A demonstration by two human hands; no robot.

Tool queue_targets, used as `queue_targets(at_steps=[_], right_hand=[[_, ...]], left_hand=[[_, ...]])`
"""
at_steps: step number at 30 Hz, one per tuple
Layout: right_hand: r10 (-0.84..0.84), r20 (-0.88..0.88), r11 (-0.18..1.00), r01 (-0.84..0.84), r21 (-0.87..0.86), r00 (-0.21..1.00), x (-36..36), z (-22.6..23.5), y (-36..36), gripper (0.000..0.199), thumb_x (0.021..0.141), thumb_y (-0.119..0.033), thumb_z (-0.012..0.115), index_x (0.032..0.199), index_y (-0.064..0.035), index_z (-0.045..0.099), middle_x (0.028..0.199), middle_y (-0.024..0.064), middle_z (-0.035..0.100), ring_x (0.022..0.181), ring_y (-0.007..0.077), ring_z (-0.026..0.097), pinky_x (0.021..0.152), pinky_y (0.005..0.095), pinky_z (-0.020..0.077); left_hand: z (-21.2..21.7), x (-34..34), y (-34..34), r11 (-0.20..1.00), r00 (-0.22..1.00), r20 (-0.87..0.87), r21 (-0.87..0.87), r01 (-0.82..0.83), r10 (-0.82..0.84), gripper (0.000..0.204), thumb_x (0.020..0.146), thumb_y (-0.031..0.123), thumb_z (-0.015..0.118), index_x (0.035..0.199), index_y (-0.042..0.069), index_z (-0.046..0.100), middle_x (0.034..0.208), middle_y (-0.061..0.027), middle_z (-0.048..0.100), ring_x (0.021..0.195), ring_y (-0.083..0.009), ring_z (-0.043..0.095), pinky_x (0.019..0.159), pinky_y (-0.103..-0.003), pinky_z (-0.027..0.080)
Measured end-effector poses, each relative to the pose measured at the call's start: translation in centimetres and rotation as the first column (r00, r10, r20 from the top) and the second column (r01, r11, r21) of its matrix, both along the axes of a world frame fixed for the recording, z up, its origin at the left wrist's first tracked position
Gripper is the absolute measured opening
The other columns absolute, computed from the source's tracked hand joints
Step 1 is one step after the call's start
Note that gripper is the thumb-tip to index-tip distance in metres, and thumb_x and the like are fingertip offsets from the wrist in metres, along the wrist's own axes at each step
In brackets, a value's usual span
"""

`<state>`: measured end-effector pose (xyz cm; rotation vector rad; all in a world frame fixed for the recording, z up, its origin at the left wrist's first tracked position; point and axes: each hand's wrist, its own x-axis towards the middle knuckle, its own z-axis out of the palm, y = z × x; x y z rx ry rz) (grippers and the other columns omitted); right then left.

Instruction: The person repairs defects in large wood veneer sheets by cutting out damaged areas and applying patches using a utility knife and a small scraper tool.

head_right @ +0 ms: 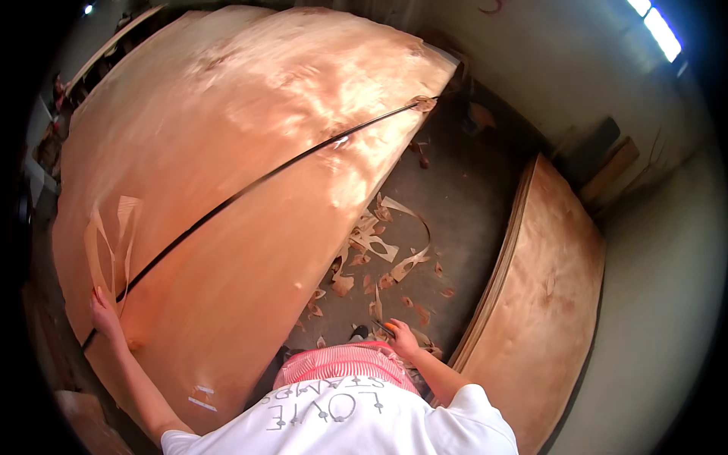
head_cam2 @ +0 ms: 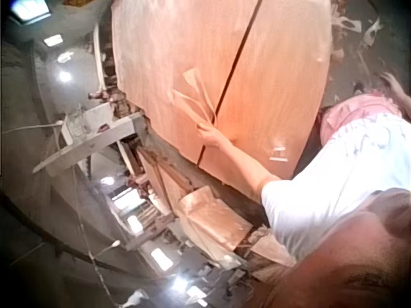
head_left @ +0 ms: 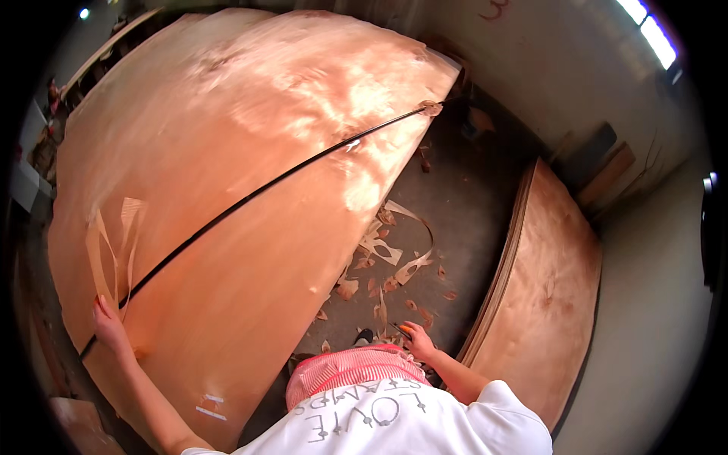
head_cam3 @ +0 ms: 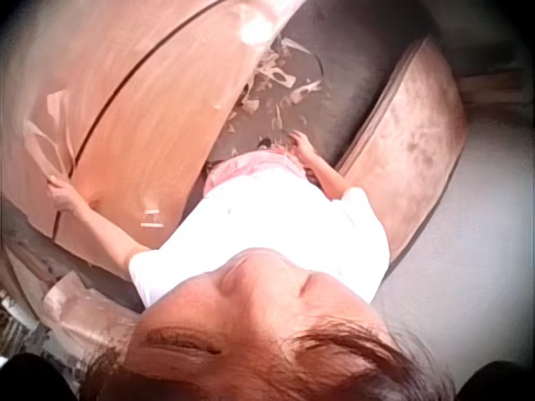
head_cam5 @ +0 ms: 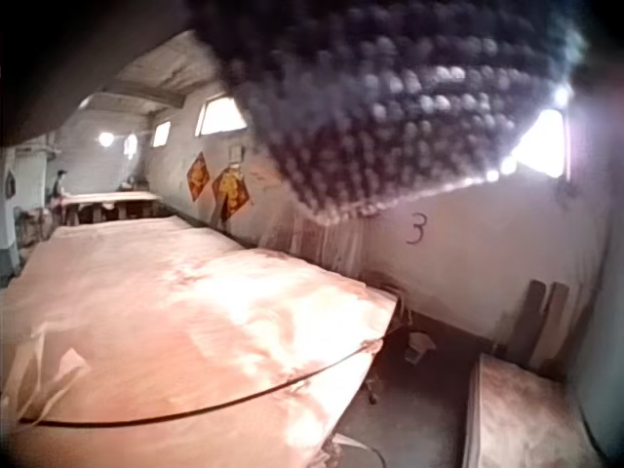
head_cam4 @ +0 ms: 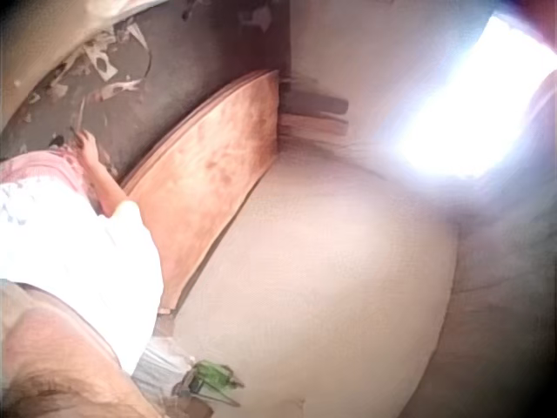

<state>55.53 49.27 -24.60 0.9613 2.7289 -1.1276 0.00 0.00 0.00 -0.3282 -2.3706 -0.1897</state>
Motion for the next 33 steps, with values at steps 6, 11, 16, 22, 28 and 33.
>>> queue_targets(at_steps=[6, 11, 16, 22, 28, 33], right_hand=[[-0.145, -0.106, 0.989, 0.145, -0.008, 0.984, 4.0, -1.6, 13.4, 0.033, 0.08, -0.009, 0.053, 0.113, -0.0052, 0.055, 0.109, 0.0132, 0.057, 0.102, 0.0297, 0.053, 0.088, 0.0357, 0.0421], [-0.418, -0.117, 0.813, 0.313, -0.491, 0.901, -0.4, -2.7, 23.7, 0.028, 0.093, -0.016, 0.044, 0.117, -0.0061, 0.052, 0.088, 0.0023, 0.061, 0.077, 0.0082, 0.053, 0.065, 0.0215, 0.0414], [-0.425, -0.303, 0.826, 0.228, -0.516, 0.853, -9.1, 0.8, 34.8, 0.03, 0.094, -0.018, 0.043, 0.122, -0.0094, 0.049, 0.091, 0.0019, 0.063, 0.072, 0.0061, 0.05, 0.059, 0.0206, 0.0391], [-0.429, -0.209, 0.777, 0.242, -0.581, 0.879, -14.9, 1.1, 47.4, 0.029, 0.094, -0.019, 0.044, 0.121, -0.0104, 0.05, 0.087, -0.0002, 0.062, 0.076, 0.0068, 0.052, 0.062, 0.0221, 0.0407], [-0.395, -0.16, 0.82, 0.268, -0.506, 0.905, -20.6, 2.9, 59.7, 0.028, 0.094, -0.021, 0.046, 0.12, -0.014, 0.052, 0.085, -0.0007, 0.06, 0.077, 0.0072, 0.054, 0.058, 0.0222, 0.0408], [-0.497, -0.178, 0.733, 0.301, -0.609, 0.849, -26.7, 2.8, 67.8, 0.028, 0.093, -0.022, 0.047, 0.119, -0.0134, 0.052, 0.092, -0.0002, 0.058, 0.081, 0.0088, 0.055, 0.058, 0.0229, 0.0416]], left_hand=[[-2.9, 7.9, 20.0, 0.997, 0.962, 0.267, -0.05, 0.065, -0.049, 0.03, 0.091, 0.029, 0.048, 0.08, 0.002, 0.055, 0.075, -0.0183, 0.059, 0.067, -0.0358, 0.056, 0.056, -0.043, 0.045], [-8.0, 13.8, 41.6, 0.909, 0.819, 0.442, -0.015, 0.416, -0.367, 0.023, 0.084, 0.024, 0.058, 0.072, 0.005, 0.054, 0.071, -0.0151, 0.059, 0.064, -0.0342, 0.057, 0.054, -0.044, 0.044], [-12.7, 15.5, 54.9, 0.865, 0.57, 0.709, 0.114, 0.489, -0.415, 0.02, 0.081, 0.021, 0.059, 0.075, 0.002, 0.056, 0.071, -0.0173, 0.06, 0.07, -0.0379, 0.058, 0.059, -0.045, 0.045], [-12.4, 12.4, 64.5, 0.869, 0.47, 0.77, 0.216, 0.445, -0.431, 0.022, 0.081, 0.023, 0.058, 0.079, 0.002, 0.059, 0.075, -0.0198, 0.061, 0.073, -0.0392, 0.058, 0.063, -0.046, 0.045], [-7.1, 7.7, 74.8, 0.817, 0.386, 0.845, 0.099, 0.568, -0.37, 0.021, 0.08, 0.023, 0.058, 0.081, 0.002, 0.06, 0.075, -0.0193, 0.061, 0.074, -0.039, 0.058, 0.063, -0.046, 0.045], [-1.8, 3.4, 80.1, 0.862, 0.502, 0.808, 0.013, 0.507, -0.307, 0.018, 0.08, 0.02, 0.058, 0.076, 0.002, 0.056, 0.073, -0.019, 0.059, 0.074, -0.0373, 0.058, 0.063, -0.045, 0.044]])
